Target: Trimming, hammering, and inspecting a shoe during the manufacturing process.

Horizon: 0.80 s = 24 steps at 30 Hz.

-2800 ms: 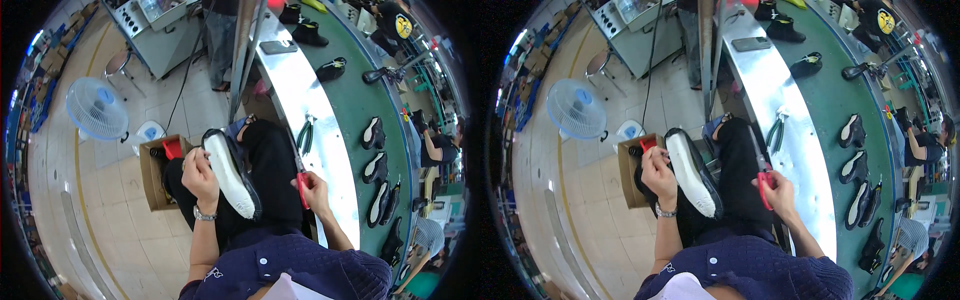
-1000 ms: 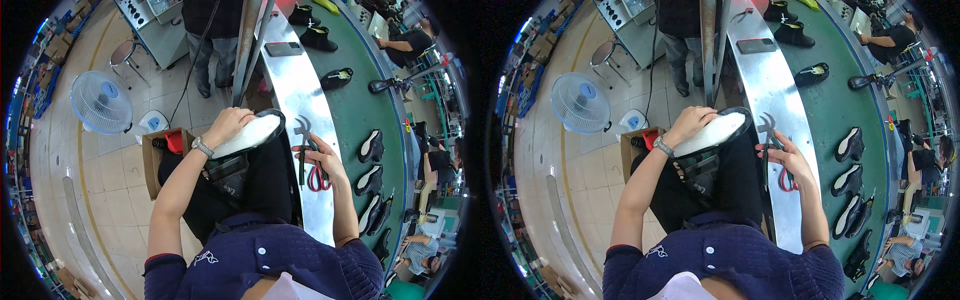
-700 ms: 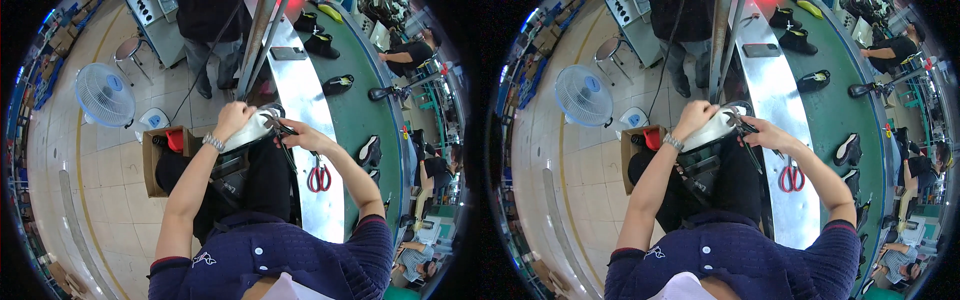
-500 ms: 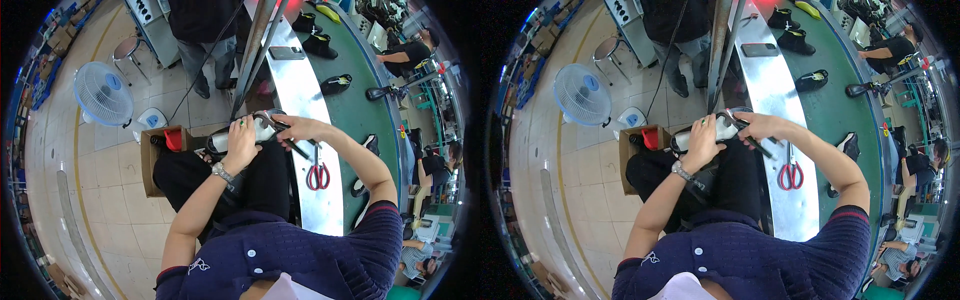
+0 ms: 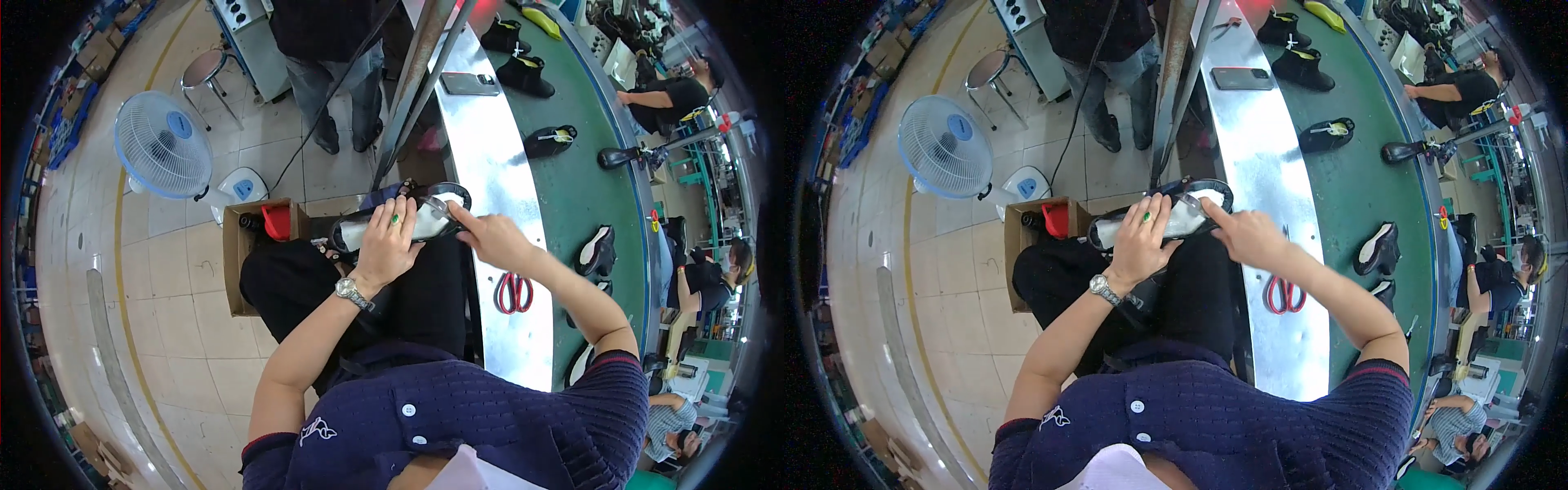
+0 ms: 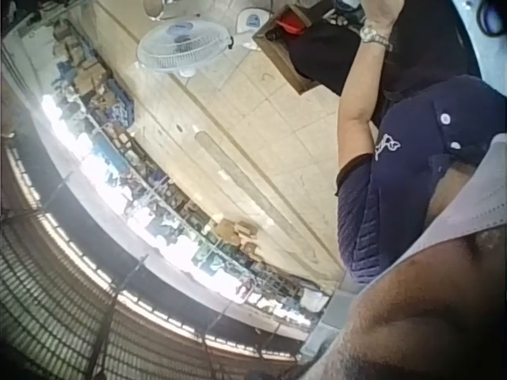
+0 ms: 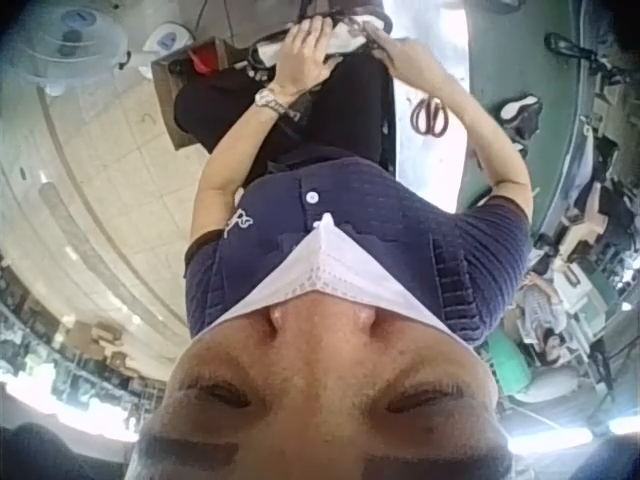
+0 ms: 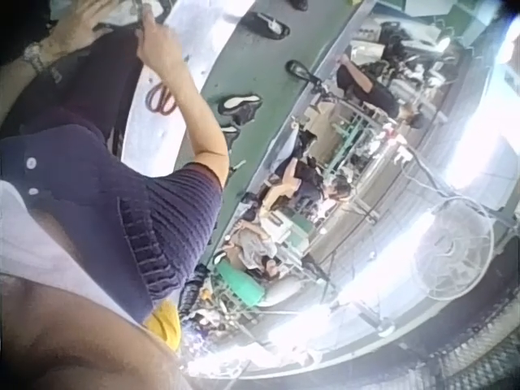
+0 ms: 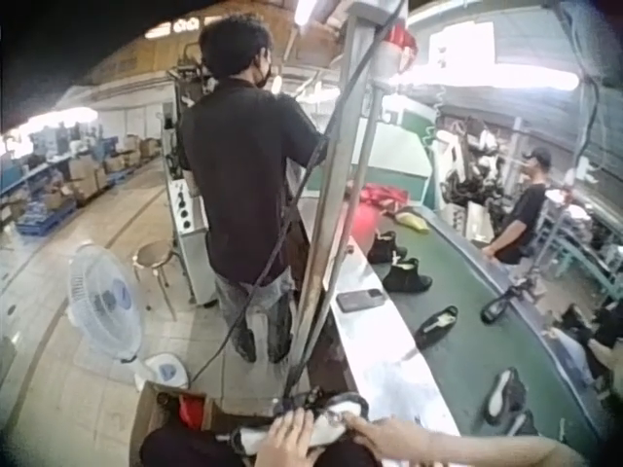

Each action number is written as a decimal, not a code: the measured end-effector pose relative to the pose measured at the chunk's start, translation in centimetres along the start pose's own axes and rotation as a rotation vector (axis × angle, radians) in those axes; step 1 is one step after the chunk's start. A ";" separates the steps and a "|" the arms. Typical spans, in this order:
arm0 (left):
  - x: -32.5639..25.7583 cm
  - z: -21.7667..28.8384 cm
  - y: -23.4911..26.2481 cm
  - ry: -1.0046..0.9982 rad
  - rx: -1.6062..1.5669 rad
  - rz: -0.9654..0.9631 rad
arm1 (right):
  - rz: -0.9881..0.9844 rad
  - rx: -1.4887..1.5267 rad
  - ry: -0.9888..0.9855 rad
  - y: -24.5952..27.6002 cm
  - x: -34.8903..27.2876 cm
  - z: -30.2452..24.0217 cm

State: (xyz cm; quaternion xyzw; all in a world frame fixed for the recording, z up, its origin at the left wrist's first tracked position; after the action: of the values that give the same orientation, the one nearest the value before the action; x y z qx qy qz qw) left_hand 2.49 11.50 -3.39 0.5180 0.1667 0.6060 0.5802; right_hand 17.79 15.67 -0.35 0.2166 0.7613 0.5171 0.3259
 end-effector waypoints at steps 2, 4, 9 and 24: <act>-0.2 -0.2 -0.4 -0.017 0.082 0.006 | -0.103 0.026 -0.010 4.1 0.5 -1.1; 0.0 -0.2 -0.6 -0.035 0.162 0.011 | 0.108 0.314 -0.021 6.2 0.8 -0.9; -0.1 0.4 -1.0 -0.099 0.209 0.023 | 0.160 0.216 -0.151 -0.8 2.8 0.4; 0.3 0.6 -0.9 -0.021 0.144 0.019 | 0.247 0.414 -0.245 1.9 2.7 0.9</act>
State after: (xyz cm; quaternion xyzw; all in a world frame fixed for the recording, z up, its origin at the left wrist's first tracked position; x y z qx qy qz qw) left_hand 3.52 11.78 -3.75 0.5661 0.1989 0.5924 0.5375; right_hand 16.55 18.79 0.43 0.4309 0.7735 0.3560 0.2988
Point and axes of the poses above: each hand's wrist, its own x-axis towards the middle knuckle, its own y-axis out of the back of the hand, z = x × y, the point moved 7 cm from there along x, towards the middle knuckle, and after that the axes turned 4 degrees about y, right-handed, at the moved point
